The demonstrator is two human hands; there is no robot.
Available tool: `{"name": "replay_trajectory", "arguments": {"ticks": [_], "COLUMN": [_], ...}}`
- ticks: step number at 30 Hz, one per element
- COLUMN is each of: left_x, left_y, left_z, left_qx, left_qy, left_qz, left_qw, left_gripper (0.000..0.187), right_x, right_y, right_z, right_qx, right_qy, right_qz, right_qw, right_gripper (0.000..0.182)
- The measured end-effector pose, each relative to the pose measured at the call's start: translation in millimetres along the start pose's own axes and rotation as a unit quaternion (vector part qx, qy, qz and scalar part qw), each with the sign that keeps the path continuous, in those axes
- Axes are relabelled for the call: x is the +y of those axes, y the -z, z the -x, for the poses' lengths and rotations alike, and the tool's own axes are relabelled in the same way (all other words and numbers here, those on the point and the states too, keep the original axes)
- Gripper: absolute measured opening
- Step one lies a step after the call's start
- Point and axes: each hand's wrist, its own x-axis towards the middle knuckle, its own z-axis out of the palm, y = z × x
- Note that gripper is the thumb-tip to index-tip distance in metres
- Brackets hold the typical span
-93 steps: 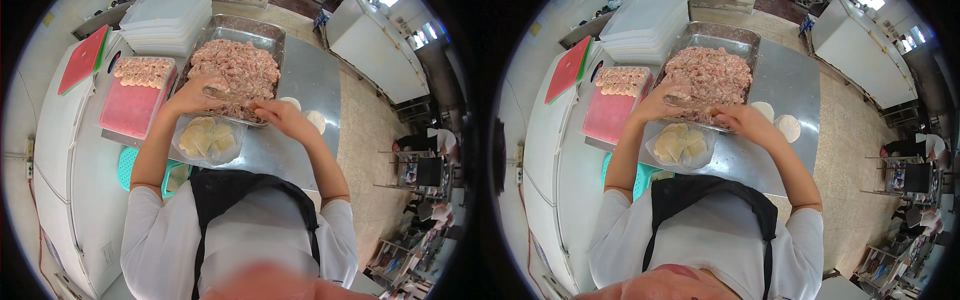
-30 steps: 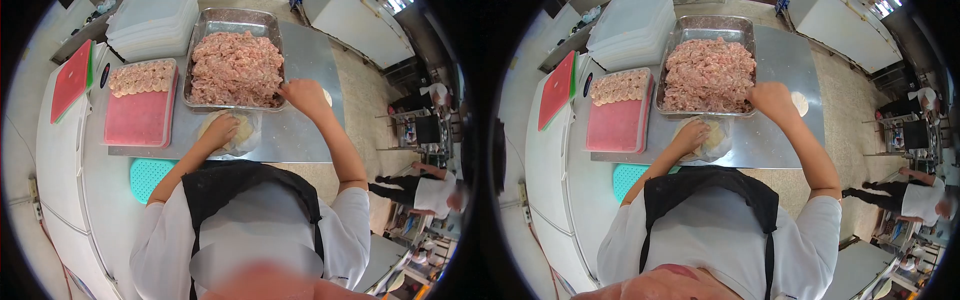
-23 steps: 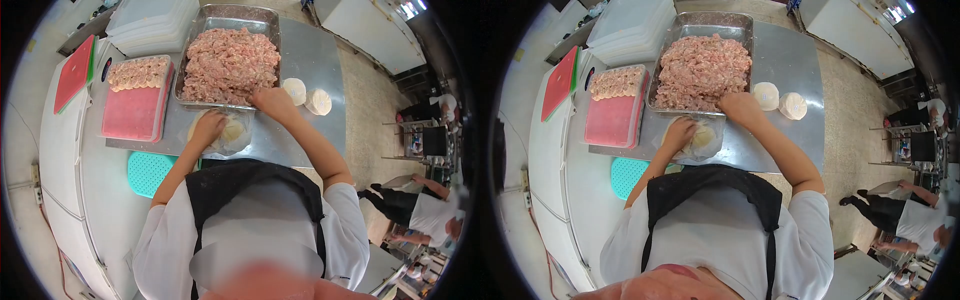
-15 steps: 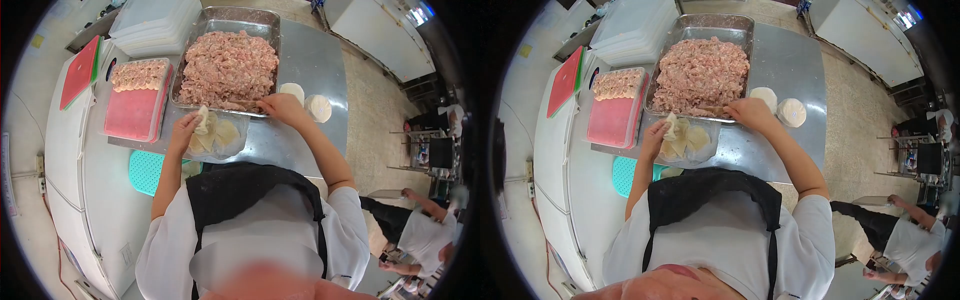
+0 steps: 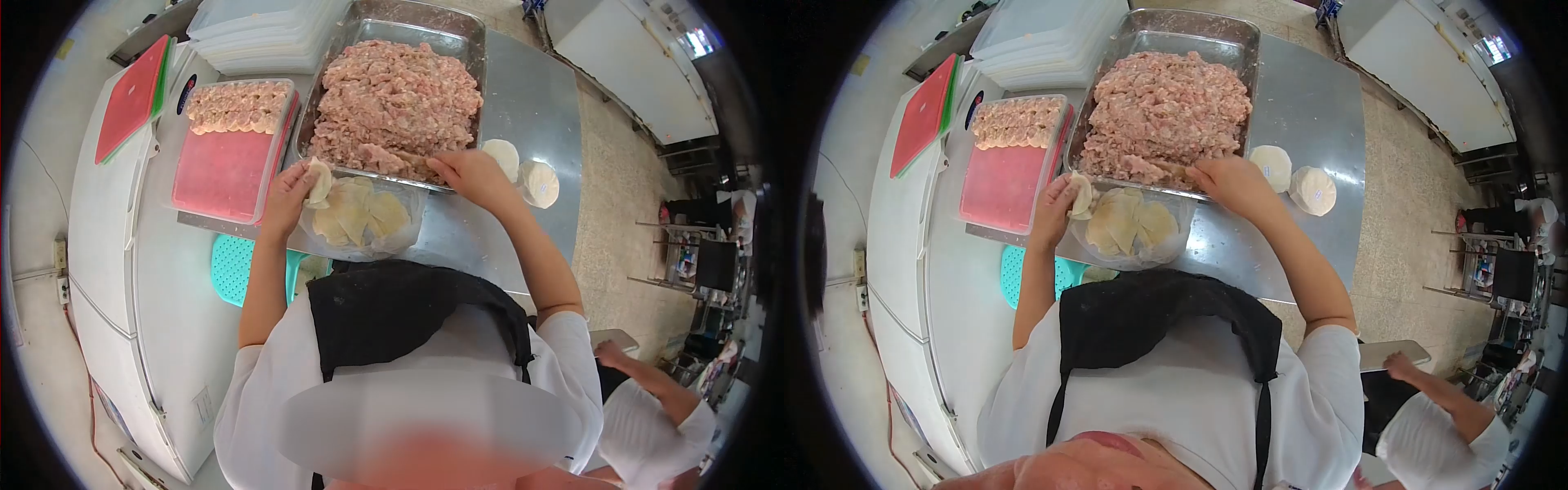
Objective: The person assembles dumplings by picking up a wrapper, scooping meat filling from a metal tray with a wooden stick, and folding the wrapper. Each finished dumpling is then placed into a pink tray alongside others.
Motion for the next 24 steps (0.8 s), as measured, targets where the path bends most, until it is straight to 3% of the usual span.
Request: {"name": "replay_trajectory", "arguments": {"ticks": [1,3,4,5,6,7,9,10,13,14,15,16,18,19,21,23,24], "left_x": [4.6,35.0,28.1,21.9,17.7,13.4,24.8,30.3,36.5,34.9,33.8,33.5,33.7,33.6,33.0,36.9,41.5], "left_y": [2.9,-3.6,5.4,14.2,23.1,33.4,43.3,49.0,65.9,72.0,77.9,83.3,92.1,93.5,92.2,94.6,94.6], "left_z": [0.7,5.4,2.5,-2.0,-6.8,-8.4,-6.4,-5.8,-6.0,-8.7,-10.1,-10.1,-11.1,-11.1,-11.0,-12.1,-13.3], "left_qx": [-0.001,-0.033,-0.034,-0.033,-0.028,-0.028,-0.009,-0.012,-0.030,-0.047,-0.063,-0.064,-0.077,-0.080,-0.063,-0.076,-0.089], "left_qy": [0.000,0.075,0.076,-0.079,-0.231,-0.233,-0.026,-0.028,-0.005,0.015,0.033,0.033,0.064,0.065,-0.065,-0.030,0.005], "left_qz": [0.003,0.210,0.213,-0.030,-0.269,-0.266,-0.140,-0.138,-0.089,0.023,0.135,0.136,0.242,0.243,-0.074,-0.066,-0.061], "left_qw": [1.000,0.974,0.973,0.996,0.934,0.935,0.990,0.990,0.996,0.999,0.988,0.988,0.965,0.965,0.993,0.994,0.994], "left_gripper": [0.028,0.024,0.024,0.022,0.020,0.020,0.017,0.017,0.019,0.023,0.027,0.027,0.030,0.030,0.032,0.032,0.032], "right_x": [-6.9,-26.1,-35.0,-47.2,-55.9,-59.3,-48.6,-44.5,-70.9,-76.9,-83.4,-90.4,-98.4,-100.2,-113.4,-110.8,-101.6], "right_y": [-1.1,-7.8,-19.8,-34.8,-42.8,-42.9,-44.7,-47.1,-23.1,-21.6,-22.2,-25.0,-53.2,-63.7,-58.2,-55.0,-56.3], "right_z": [-10.1,-30.3,-32.8,-31.9,-31.8,-29.7,-31.1,-33.8,-52.8,-61.9,-73.9,-82.9,-86.8,-85.7,-76.8,-68.1,-61.9], "right_qx": [-0.001,-0.032,-0.034,-0.016,0.005,-0.022,-0.010,0.003,-0.019,-0.022,-0.017,-0.012,-0.016,-0.020,-0.015,-0.011,-0.018], "right_qy": [-0.001,0.039,0.037,0.051,0.066,0.041,0.012,-0.016,-0.048,-0.049,-0.035,-0.021,0.005,0.031,0.016,-0.003,-0.052], "right_qz": [0.002,0.178,0.180,0.175,0.172,0.172,0.098,0.021,0.059,0.061,0.144,0.225,0.214,0.202,0.185,0.166,0.056], "right_qw": [1.000,0.983,0.982,0.983,0.983,0.984,0.995,1.000,0.997,0.997,0.989,0.974,0.977,0.979,0.982,0.986,0.997], "right_gripper": [0.030,0.016,0.016,0.016,0.015,0.015,0.022,0.030,0.029,0.029,0.029,0.028,0.028,0.027,0.029,0.030,0.030]}}
